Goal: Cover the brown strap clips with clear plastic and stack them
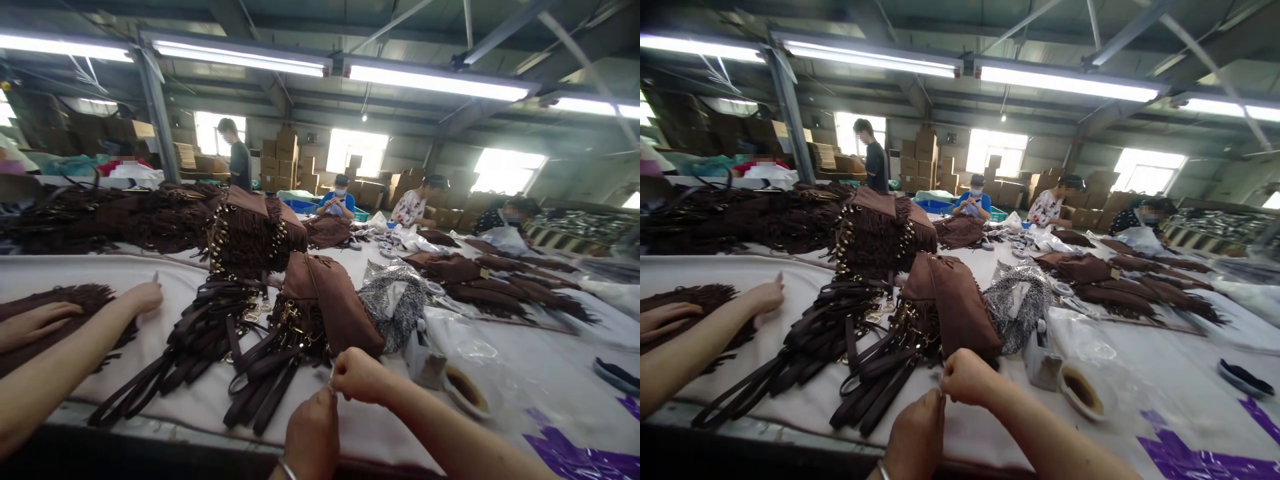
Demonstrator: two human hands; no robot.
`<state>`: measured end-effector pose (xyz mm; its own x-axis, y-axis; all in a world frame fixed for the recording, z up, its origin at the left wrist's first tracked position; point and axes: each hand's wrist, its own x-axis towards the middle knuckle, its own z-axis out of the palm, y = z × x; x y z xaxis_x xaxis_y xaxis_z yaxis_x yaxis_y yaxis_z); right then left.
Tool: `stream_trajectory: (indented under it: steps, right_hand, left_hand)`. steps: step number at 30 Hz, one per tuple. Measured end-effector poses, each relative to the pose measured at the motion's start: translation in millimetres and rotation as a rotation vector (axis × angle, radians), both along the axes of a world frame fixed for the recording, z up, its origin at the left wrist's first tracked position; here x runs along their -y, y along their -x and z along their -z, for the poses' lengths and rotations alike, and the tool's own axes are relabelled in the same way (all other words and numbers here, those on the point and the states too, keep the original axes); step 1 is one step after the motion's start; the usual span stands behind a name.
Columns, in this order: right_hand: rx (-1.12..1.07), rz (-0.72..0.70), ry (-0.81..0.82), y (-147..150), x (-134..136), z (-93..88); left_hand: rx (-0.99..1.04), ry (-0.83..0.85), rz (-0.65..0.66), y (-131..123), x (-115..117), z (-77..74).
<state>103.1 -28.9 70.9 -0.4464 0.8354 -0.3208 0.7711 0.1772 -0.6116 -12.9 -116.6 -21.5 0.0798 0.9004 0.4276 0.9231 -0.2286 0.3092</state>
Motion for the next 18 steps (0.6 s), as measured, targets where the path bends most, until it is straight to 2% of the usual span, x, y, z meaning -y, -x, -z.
stream_trajectory:
  steps: [4, 9, 11, 14, 18]
  right_hand:
    - [0.065, -0.017, 0.021, 4, -2, -4.2]
    - [0.090, -0.008, 0.034, 6, -1, -7.9]
    - [0.083, 0.002, 0.030, 7, 0, -8.0]
    - [0.064, 0.022, 0.024, 5, 2, -8.2]
    - [0.011, 0.037, 0.012, -3, 10, -5.3]
  left_hand:
    - [-0.113, -0.099, -0.032, 1, 3, 3.9]
    - [-0.038, -0.204, -0.100, 1, 4, 8.4]
    - [-0.010, -0.239, -0.077, 3, 4, 9.0]
    - [-0.017, -0.207, -0.004, 5, 4, 8.1]
    - [0.026, -0.113, 0.031, 7, 2, 4.3]
